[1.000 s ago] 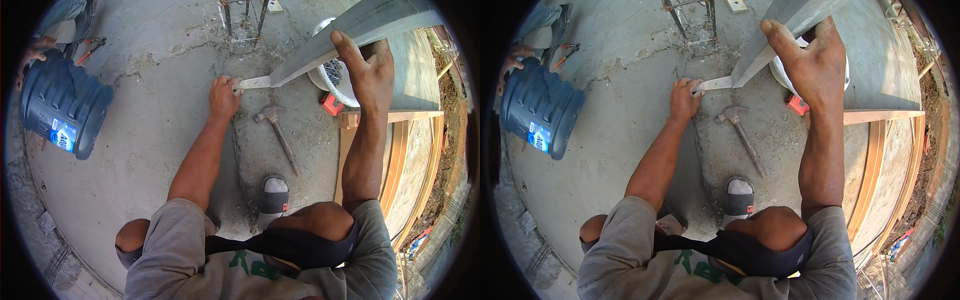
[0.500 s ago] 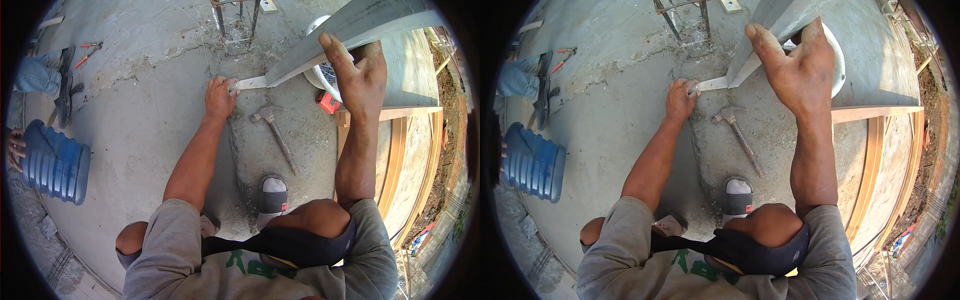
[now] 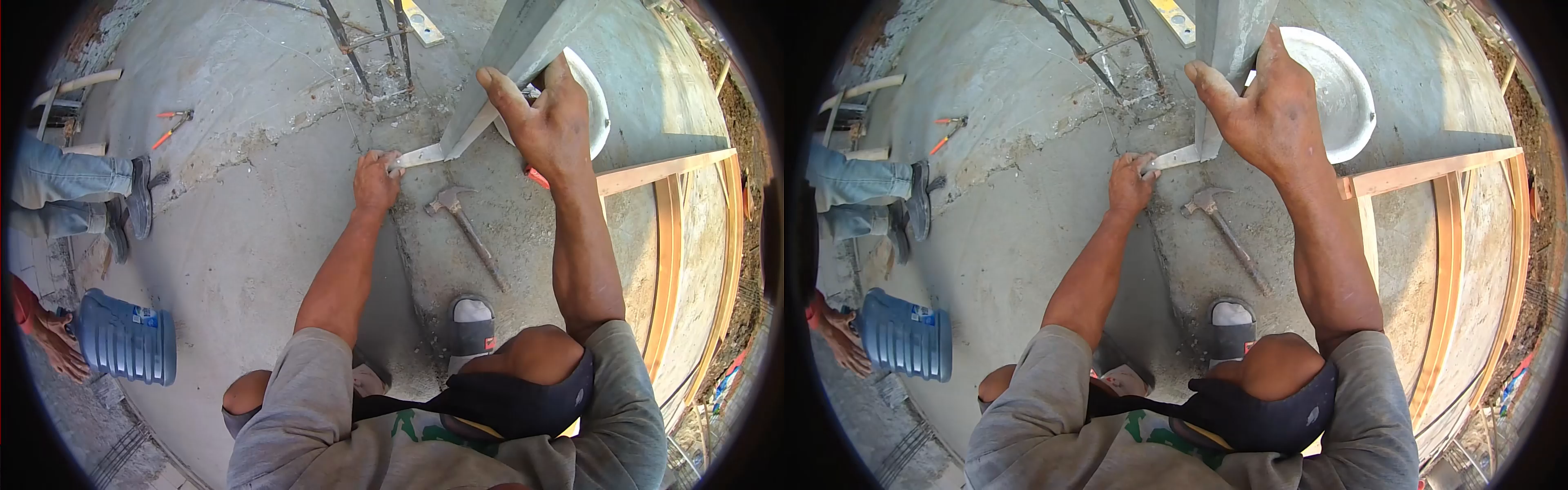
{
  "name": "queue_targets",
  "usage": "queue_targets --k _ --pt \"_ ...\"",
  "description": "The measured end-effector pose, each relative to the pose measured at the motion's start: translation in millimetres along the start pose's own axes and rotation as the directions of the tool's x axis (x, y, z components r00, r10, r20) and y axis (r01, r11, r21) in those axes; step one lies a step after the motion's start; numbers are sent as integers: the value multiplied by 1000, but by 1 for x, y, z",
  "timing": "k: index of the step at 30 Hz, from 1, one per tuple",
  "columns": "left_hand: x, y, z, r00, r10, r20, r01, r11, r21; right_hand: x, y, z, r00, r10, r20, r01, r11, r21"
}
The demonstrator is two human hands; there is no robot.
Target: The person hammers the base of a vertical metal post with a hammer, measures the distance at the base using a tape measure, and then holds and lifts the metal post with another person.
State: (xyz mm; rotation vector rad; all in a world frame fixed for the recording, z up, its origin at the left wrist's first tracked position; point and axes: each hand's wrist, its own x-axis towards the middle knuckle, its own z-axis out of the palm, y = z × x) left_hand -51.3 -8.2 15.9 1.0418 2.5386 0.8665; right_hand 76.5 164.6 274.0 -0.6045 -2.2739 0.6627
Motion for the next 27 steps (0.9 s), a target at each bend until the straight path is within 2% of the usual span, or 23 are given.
queue_targets --k 2,5,8,10,12,14,16,18,19,20,21,22,25,27 --pt "4 1 -7 997 -50 53 51 999 -9 -1 1 0 1000 -2 -12 3 999 34" --pt "19 12 -34 947 -227 228 289 911 -295 0 2 -1 999 -26 -28 27 999 34" --pt "41 53 -72 982 -41 187 144 804 -577 1 6 0 1000 22 -17 -22 1000 3" --pt "51 105 -114 984 125 129 11 676 -737 1 7 1 999 37 -14 -37 999 8" --pt "58 149 -150 979 203 -10 -126 562 -817 3 6 1 1000 21 -19 -21 999 36" --pt "64 186 -168 917 323 -235 -378 510 -773 1 6 -1 1000 -7 -26 9 996 84" --pt "77 215 -176 845 445 -297 -503 476 -721 0 1 -5 1000 21 -3 -20 997 73" --pt "74 252 -195 822 490 -290 -534 487 -691 0 -3 -8 998 62 31 -64 997 41" --pt "61 274 -209 843 476 -252 -502 524 -688 0 -5 -9 994 95 52 -96 995 16" --pt "58 282 -213 843 479 -244 -493 506 -708 0 -6 -9 989 129 72 -129 992 -9" --pt "55 289 -217 844 482 -237 -483 488 -727 -1 -5 -9 993 110 50 -110 994 0" --pt "56 291 -215 827 499 -260 -490 412 -768 -1 -4 -7 995 92 31 -92 996 9" --pt "84 282 -195 751 559 -352 -593 336 -732 -2 1 -2 998 56 0 -56 997 45" --pt "86 281 -196 775 555 -304 -568 400 -719 -4 5 1 1000 19 -12 -18 999 33"
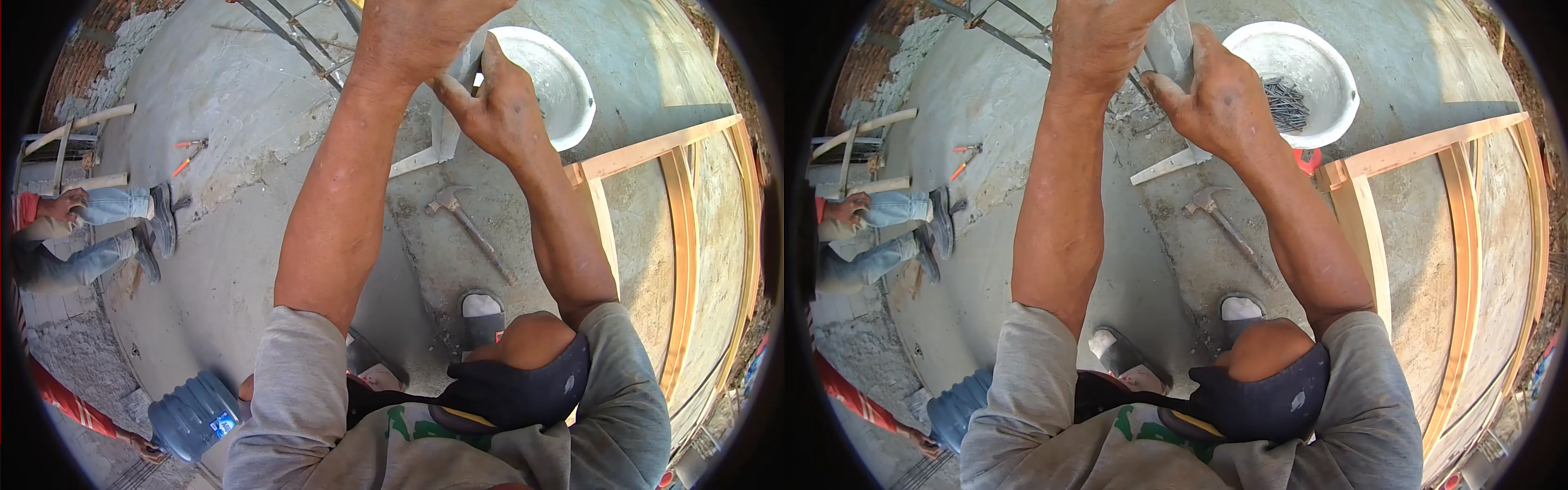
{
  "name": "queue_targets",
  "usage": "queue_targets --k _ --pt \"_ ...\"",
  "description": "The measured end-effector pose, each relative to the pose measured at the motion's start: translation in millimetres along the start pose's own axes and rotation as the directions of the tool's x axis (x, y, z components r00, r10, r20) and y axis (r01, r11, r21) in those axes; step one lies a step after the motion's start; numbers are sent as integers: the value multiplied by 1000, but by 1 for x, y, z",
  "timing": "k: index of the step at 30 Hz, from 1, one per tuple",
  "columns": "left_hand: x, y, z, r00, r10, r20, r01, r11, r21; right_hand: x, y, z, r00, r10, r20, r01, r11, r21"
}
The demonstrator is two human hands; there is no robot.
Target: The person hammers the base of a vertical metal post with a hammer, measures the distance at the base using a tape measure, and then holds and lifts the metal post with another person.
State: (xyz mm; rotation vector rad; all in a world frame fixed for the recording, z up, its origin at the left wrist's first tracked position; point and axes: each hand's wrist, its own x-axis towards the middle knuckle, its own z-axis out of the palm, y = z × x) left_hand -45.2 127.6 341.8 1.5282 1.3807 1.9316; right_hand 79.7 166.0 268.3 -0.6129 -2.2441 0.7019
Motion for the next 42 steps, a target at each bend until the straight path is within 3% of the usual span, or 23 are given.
queue_targets --k 2,5,7,9,11,12,13,16,18,22,25,28,31,37,42 --pt "-2 4 -1 999 -42 8 42 999 4 -6 6 1 999 -50 -13 49 997 -53" --pt "-6 -1 2 999 -29 -39 27 999 -39 -36 21 9 986 79 145 -77 997 -16" --pt "-5 -4 0 999 13 -43 -17 996 -93 -79 40 20 987 118 111 -109 990 -85" --pt "-5 -5 -3 998 57 -11 -58 982 -178 -128 54 26 859 426 285 -353 895 -272" --pt "-4 1 3 998 -52 -36 46 986 -158 -183 69 35 635 584 506 -343 799 -493" --pt "-4 3 6 993 -107 -50 99 984 -150 -215 79 43 571 590 571 -279 793 -541" --pt "-5 2 6 997 -68 -34 62 988 -139 -237 89 50 501 597 627 -211 787 -580" --pt "-8 -4 5 1000 -4 -7 2 986 -169 -249 100 51 564 561 607 -294 822 -487" --pt "-4 -8 11 1000 -6 1 6 960 -280 -245 105 47 559 578 594 -433 815 -386" --pt "-2 -11 5 1000 -26 -3 25 973 -229 -249 106 50 512 655 556 -603 735 -311" --pt "-3 -17 4 999 27 -25 -32 967 -253 -258 109 61 563 600 568 -592 773 -229" --pt "-3 -14 2 1000 9 -9 -11 969 -248 -225 78 47 479 595 646 -648 736 -196" --pt "-4 -6 8 1000 -15 -17 11 977 -215 -215 70 53 480 567 669 -635 751 -180" --pt "-4 -20 3 998 35 -43 -43 980 -195 -211 65 61 554 457 696 -605 795 -40" --pt "-5 -19 1 997 -20 -80 4 981 -195 -215 53 62 736 391 552 -514 854 80"
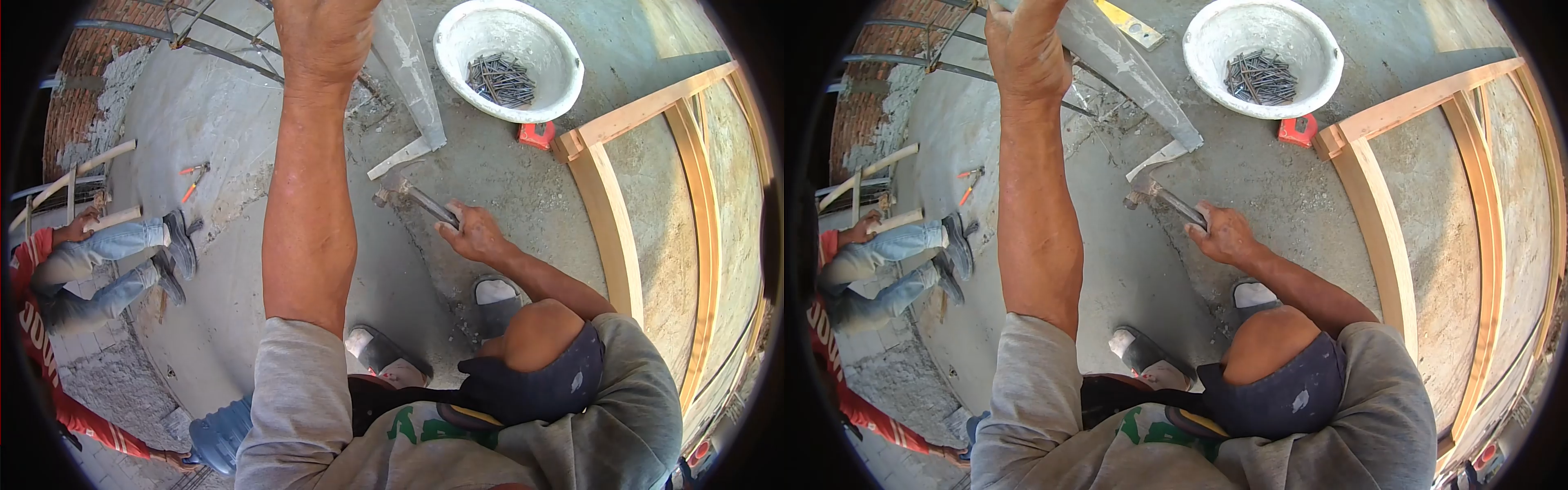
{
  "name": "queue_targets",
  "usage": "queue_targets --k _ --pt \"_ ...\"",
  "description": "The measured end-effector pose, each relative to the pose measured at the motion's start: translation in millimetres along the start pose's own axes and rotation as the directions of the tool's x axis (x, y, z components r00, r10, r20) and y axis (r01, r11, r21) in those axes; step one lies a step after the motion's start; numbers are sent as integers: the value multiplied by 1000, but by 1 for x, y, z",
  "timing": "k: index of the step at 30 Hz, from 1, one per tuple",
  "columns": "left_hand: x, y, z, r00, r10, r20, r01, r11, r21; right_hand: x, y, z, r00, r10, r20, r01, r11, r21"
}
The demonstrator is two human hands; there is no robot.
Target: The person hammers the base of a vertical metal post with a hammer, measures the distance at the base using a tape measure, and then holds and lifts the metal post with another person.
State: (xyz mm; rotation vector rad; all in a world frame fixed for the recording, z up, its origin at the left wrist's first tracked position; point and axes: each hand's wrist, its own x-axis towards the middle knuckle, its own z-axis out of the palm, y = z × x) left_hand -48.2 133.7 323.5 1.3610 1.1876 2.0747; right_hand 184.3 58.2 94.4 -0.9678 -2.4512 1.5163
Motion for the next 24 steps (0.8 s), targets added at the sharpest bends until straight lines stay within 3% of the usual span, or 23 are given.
queue_targets --k 4,7,13,19,24 --pt "0 1 1 1000 -15 8 15 1000 10 -7 5 9 967 -231 -112 237 970 47" --pt "-1 5 5 1000 2 11 -2 999 -34 -15 1 4 967 51 248 -67 996 57" --pt "-1 -1 0 1000 22 -1 -22 999 29 -17 -2 9 977 119 177 -128 991 41" --pt "1 0 4 1000 31 3 -31 999 6 7 -16 15 992 -123 -17 124 981 146" --pt "0 9 10 1000 17 2 -17 1000 2 13 -44 3 987 -155 -35 159 964 215"
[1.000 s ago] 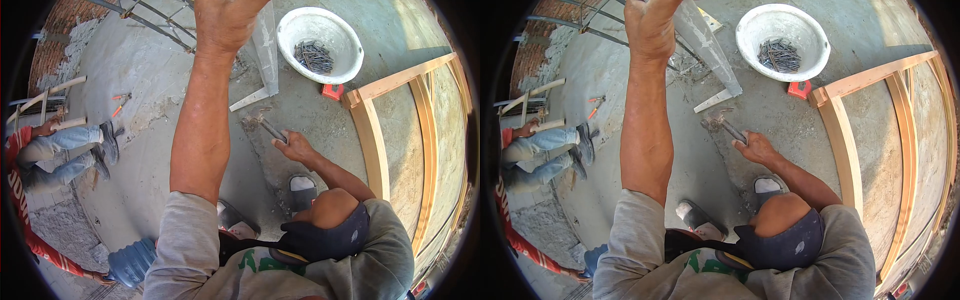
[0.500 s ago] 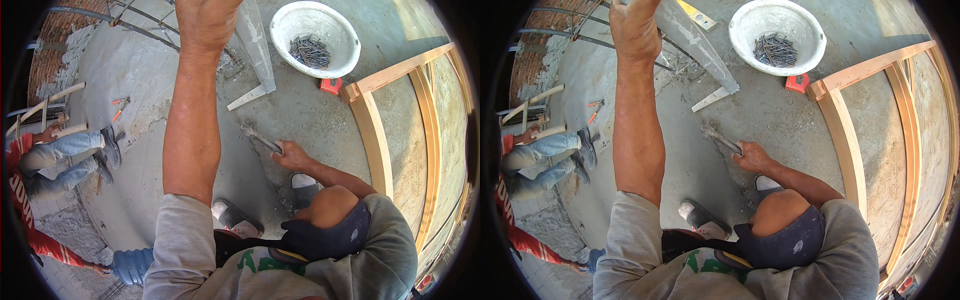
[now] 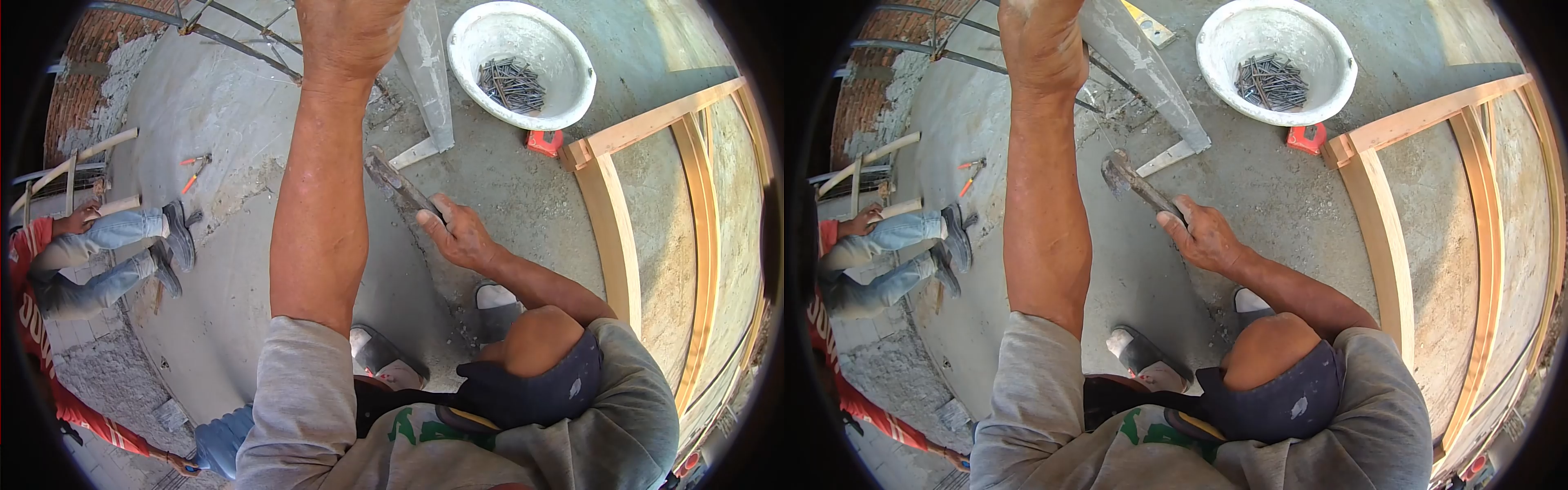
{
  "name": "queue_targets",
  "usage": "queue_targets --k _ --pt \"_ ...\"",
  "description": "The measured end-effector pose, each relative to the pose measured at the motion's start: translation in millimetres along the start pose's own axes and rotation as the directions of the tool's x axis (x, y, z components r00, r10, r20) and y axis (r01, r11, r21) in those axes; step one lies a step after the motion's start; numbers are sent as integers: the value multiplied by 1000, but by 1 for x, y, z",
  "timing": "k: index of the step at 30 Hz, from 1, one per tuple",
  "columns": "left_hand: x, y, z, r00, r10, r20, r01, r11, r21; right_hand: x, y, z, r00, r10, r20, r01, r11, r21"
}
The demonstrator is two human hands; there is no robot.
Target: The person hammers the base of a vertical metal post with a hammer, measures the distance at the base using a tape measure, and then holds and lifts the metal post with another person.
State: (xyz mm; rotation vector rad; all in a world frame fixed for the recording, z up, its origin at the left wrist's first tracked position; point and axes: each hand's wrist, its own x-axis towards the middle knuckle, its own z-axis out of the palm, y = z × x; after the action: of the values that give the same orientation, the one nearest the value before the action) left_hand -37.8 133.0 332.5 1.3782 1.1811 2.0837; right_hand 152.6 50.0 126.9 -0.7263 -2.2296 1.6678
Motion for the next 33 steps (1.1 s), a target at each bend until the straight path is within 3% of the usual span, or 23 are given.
queue_targets --k 4,7,10,16,19,22,25,28,31,33 --pt "0 -2 -2 999 -25 -23 25 1000 -4 9 22 9 998 -26 -63 19 995 -97" --pt "2 -6 -3 999 -27 -34 27 999 -21 34 76 28 975 200 -101 -219 943 -252" --pt "5 -13 -9 1000 -1 11 1 1000 -20 31 52 6 967 249 -57 -255 951 -176" --pt "3 -9 -5 1000 -15 -21 14 999 -34 14 17 -1 999 -2 -54 -4 992 -123" --pt "1 -4 -2 999 -27 -36 26 1000 -16 31 67 19 988 145 -54 -155 938 -310" --pt "6 -12 -8 999 27 -21 -27 1000 6 46 60 5 962 268 49 -241 922 -302" --pt "4 -11 -4 999 29 -18 -29 999 -21 33 3 -9 975 211 75 -195 964 -179" --pt "2 -1 -3 998 -48 -37 50 997 51 20 7 -2 999 35 40 -28 985 -169" --pt "5 -13 -12 1000 -15 -19 16 999 33 40 67 20 977 215 -7 -200 893 -404" --pt "1 -13 -9 997 -9 -77 11 1000 17 40 53 11 977 212 21 -189 910 -370"
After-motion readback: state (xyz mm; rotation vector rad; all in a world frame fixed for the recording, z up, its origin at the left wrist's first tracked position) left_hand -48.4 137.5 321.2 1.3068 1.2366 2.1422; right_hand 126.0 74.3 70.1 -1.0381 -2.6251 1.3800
